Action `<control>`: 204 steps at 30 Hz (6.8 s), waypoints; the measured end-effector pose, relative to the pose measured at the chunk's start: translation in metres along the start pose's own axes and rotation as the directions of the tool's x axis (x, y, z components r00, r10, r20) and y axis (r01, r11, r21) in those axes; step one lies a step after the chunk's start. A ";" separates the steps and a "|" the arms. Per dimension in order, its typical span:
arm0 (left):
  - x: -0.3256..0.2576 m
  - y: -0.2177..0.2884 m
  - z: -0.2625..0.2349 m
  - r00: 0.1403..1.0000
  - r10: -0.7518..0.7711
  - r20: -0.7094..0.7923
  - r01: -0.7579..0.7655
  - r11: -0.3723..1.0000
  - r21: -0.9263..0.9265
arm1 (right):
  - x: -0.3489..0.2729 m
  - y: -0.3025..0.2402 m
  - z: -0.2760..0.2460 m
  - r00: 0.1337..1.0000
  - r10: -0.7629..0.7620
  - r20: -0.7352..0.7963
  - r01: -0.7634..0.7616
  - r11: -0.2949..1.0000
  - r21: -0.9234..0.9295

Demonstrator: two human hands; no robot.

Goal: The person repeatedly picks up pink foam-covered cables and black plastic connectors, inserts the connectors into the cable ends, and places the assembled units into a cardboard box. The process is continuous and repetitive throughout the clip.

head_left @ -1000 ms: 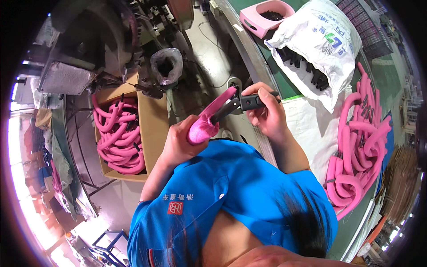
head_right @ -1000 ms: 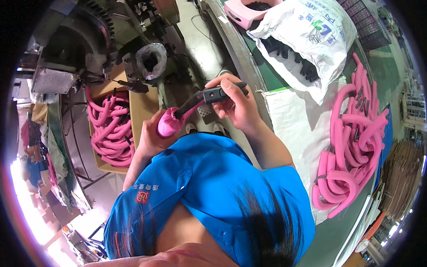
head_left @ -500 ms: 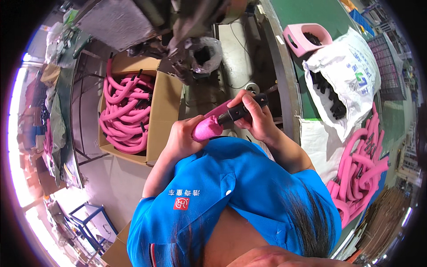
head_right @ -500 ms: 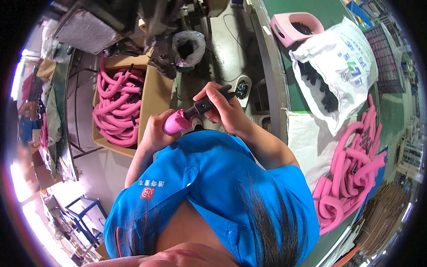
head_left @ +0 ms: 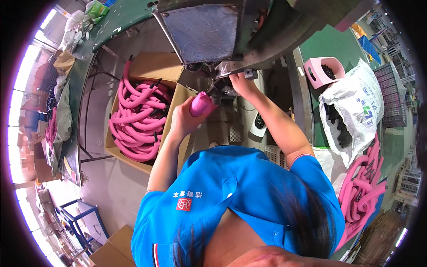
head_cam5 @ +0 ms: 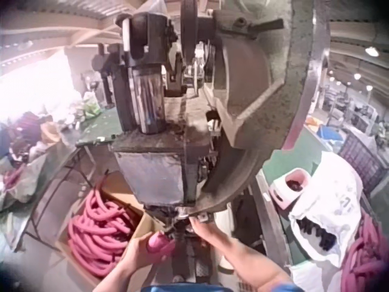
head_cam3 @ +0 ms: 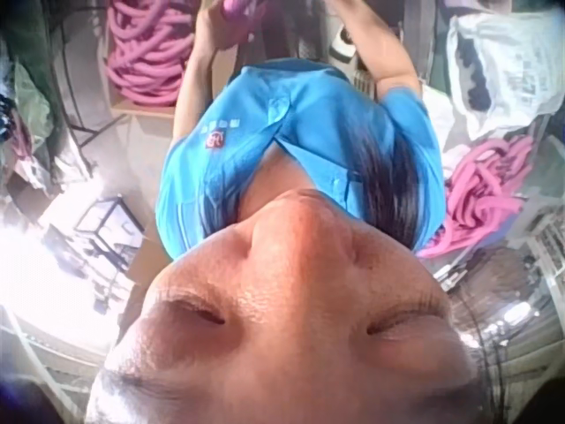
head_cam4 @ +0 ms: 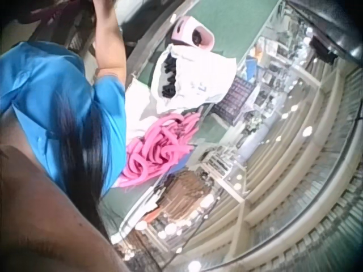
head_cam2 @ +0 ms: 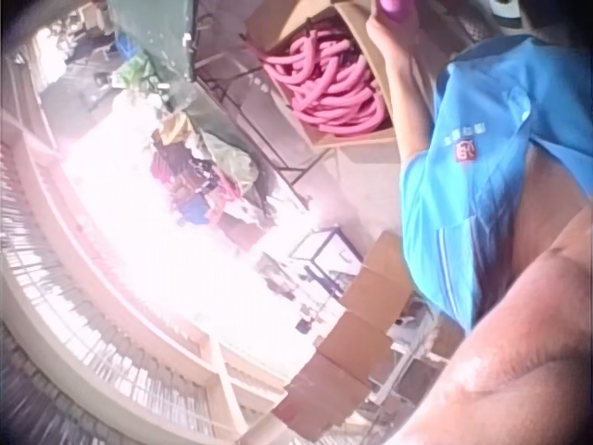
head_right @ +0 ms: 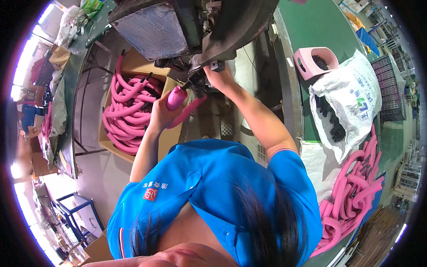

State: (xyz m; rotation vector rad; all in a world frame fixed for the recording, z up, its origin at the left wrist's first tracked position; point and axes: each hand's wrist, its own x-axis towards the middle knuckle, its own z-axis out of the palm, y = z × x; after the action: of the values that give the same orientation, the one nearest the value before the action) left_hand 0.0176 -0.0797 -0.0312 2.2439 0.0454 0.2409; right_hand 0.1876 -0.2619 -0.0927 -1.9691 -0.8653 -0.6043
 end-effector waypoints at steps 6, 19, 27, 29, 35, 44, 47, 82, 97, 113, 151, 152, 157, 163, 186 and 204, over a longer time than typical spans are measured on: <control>0.012 -0.021 -0.007 0.998 -0.032 0.057 0.033 0.999 -0.014 | 0.028 -0.013 0.003 0.853 0.346 0.392 -0.301 0.938 -0.173; 0.029 -0.044 -0.009 0.971 -0.060 0.231 0.062 0.998 0.000 | -0.008 0.044 0.004 0.589 0.664 0.462 -0.801 0.399 0.447; 0.045 -0.013 -0.007 0.967 -0.097 0.235 0.033 0.964 0.264 | -0.040 0.115 0.084 0.805 0.507 0.310 -0.403 0.849 -0.342; 0.046 -0.010 -0.010 0.963 -0.112 0.244 0.037 0.956 0.292 | -0.035 0.103 0.086 0.788 0.533 0.309 -0.426 0.834 -0.352; 0.053 -0.011 -0.010 0.958 -0.127 0.255 0.045 0.951 0.306 | -0.028 0.094 0.078 0.773 0.589 0.237 -0.501 0.795 -0.340; 0.057 -0.016 -0.010 0.943 -0.138 0.301 0.065 0.969 0.239 | -0.018 0.095 0.065 0.741 0.649 0.174 -0.592 0.753 -0.288; 0.055 -0.019 -0.018 0.959 -0.059 0.276 0.023 0.991 0.132 | -0.007 0.067 0.041 0.713 0.662 0.231 -0.638 0.749 -0.179; -0.052 0.095 0.038 0.620 0.403 0.673 -0.583 0.811 0.052 | -0.114 -0.187 -0.146 0.699 0.592 0.401 -0.705 0.477 0.526; -0.031 0.049 0.004 0.954 0.027 0.300 0.290 0.192 -0.938 | -0.248 -0.085 -0.216 0.147 0.989 -0.019 -0.503 0.091 0.860; -0.005 0.200 0.126 0.824 0.556 0.110 -0.203 0.471 -0.859 | -0.219 -0.151 -0.189 0.759 0.494 0.424 -0.634 0.411 0.656; -0.071 0.175 0.076 0.738 0.555 0.383 0.082 0.491 -0.868 | -0.084 -0.200 -0.251 0.992 -0.025 -0.125 0.042 0.990 0.133; -0.074 0.174 0.077 0.734 0.559 0.385 0.081 0.491 -0.867 | -0.086 -0.201 -0.247 0.989 -0.014 -0.147 0.036 0.988 0.147; -0.083 0.170 0.078 0.764 0.533 0.365 0.082 0.481 -0.873 | -0.092 -0.202 -0.230 0.972 -0.012 -0.233 0.047 0.988 0.149; -0.089 0.162 0.077 0.788 0.488 0.376 0.112 0.486 -0.867 | -0.093 -0.200 -0.214 0.938 0.044 -0.343 0.046 0.967 0.250; -0.070 0.164 0.072 0.807 0.306 0.505 0.238 0.614 -0.753 | -0.091 -0.176 -0.200 0.979 0.170 -0.109 -0.119 0.922 0.370; 0.004 0.241 0.030 0.788 0.192 0.585 0.461 0.445 -0.768 | -0.210 -0.165 -0.145 0.812 0.447 0.375 -0.583 0.626 0.517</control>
State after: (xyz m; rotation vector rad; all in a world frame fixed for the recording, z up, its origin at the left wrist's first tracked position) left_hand 0.0157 -0.2548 0.1369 1.0995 -0.2000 -0.4962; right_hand -0.0844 -0.3967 -0.0785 -1.5568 -0.4687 0.2346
